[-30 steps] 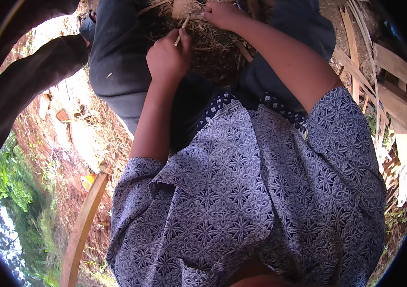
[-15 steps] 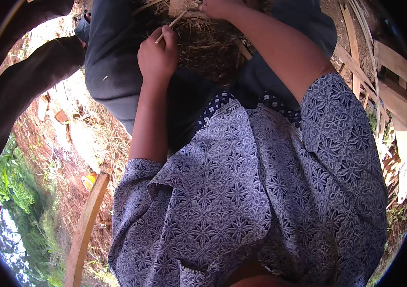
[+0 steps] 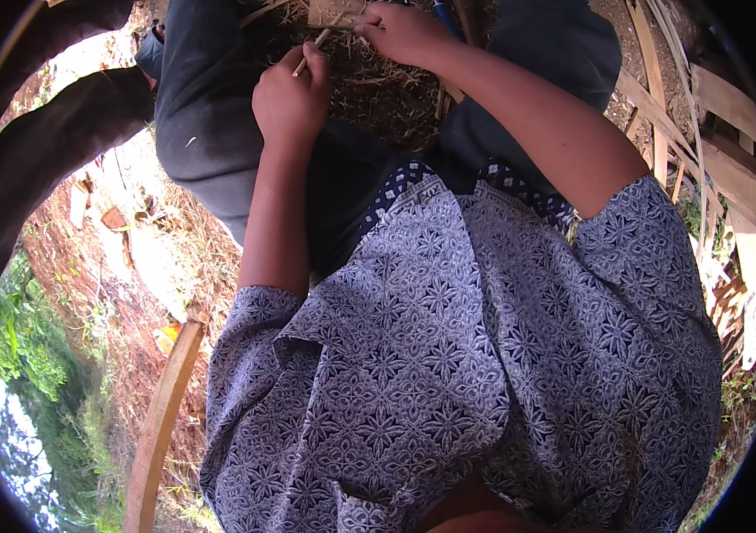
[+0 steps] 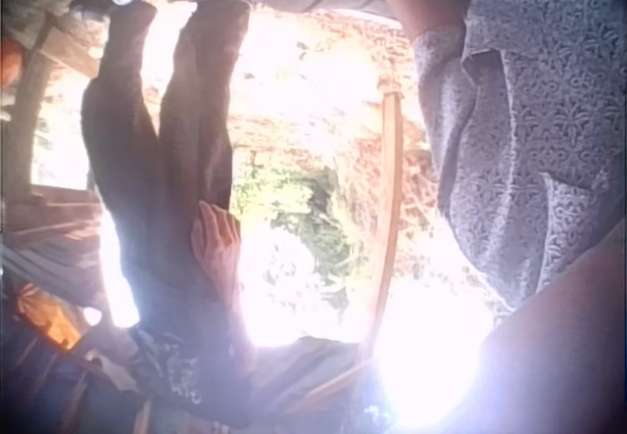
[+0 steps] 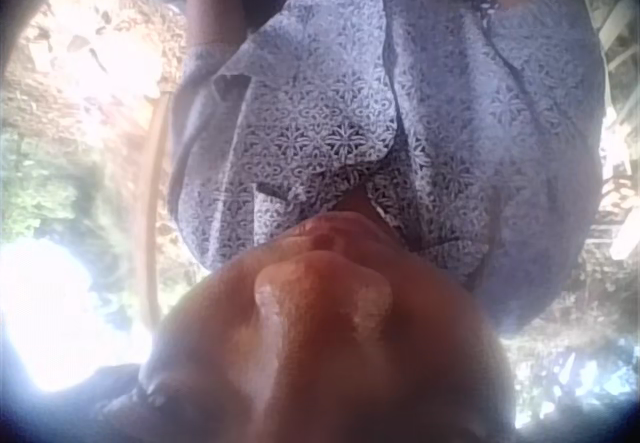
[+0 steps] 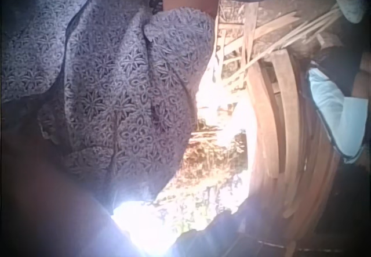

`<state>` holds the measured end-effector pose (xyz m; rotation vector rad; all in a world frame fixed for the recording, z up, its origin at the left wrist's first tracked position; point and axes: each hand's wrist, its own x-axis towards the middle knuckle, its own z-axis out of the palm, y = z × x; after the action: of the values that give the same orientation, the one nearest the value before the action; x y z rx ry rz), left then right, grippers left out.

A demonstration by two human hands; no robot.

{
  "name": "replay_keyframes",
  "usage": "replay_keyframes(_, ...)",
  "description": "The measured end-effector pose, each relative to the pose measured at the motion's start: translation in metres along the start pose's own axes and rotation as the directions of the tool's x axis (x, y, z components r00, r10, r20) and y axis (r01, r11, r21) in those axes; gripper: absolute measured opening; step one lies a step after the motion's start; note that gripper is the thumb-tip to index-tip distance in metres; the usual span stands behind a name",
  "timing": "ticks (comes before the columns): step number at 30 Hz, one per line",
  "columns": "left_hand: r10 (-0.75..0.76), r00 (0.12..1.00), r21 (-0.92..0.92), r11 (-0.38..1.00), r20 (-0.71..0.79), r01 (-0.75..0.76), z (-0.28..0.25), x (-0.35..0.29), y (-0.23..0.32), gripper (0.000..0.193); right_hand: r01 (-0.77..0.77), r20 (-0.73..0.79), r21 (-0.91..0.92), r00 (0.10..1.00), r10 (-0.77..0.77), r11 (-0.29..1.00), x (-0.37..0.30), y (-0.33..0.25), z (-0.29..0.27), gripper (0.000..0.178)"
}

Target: The person sits on the ground and uses a curved knife to shave thin strips from a small piece of wood held in their hands. They repeatedly scrape the blade along the wood to create fine shavings, occasionally pausing to inspect the piece.

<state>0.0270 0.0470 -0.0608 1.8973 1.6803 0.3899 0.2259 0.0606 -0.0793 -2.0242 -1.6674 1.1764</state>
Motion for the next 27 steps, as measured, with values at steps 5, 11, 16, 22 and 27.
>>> replay_keyframes(5,0.078,0.997,0.048,0.996,0.001,-0.078,0.003,-0.003,0.006,0.04,-0.137,-0.018,-0.18,0.991,0.136,0.974,0.034,0.033,0.02,0.037)
replay_keyframes(11,0.057,0.992,0.073,0.996,-0.109,-0.05,0.002,-0.003,0.001,0.04,-0.2,0.115,-0.293,0.963,0.242,0.935,0.044,0.036,0.005,0.033)
replay_keyframes(16,0.018,0.994,0.104,0.995,-0.111,-0.006,0.001,0.001,-0.006,0.043,-0.169,0.087,-0.17,0.979,0.185,0.971,0.009,0.001,-0.005,0.037)
replay_keyframes(22,0.101,0.98,0.26,0.964,-0.171,-0.055,0.003,0.005,-0.007,0.045,-0.023,0.046,-0.014,0.999,0.024,1.0,-0.014,-0.008,-0.005,0.036)
replay_keyframes(27,0.135,0.979,0.367,0.928,-0.15,-0.072,0.004,0.004,-0.01,0.048,0.094,-0.003,0.038,0.996,-0.094,0.995,-0.007,0.004,0.004,0.034)
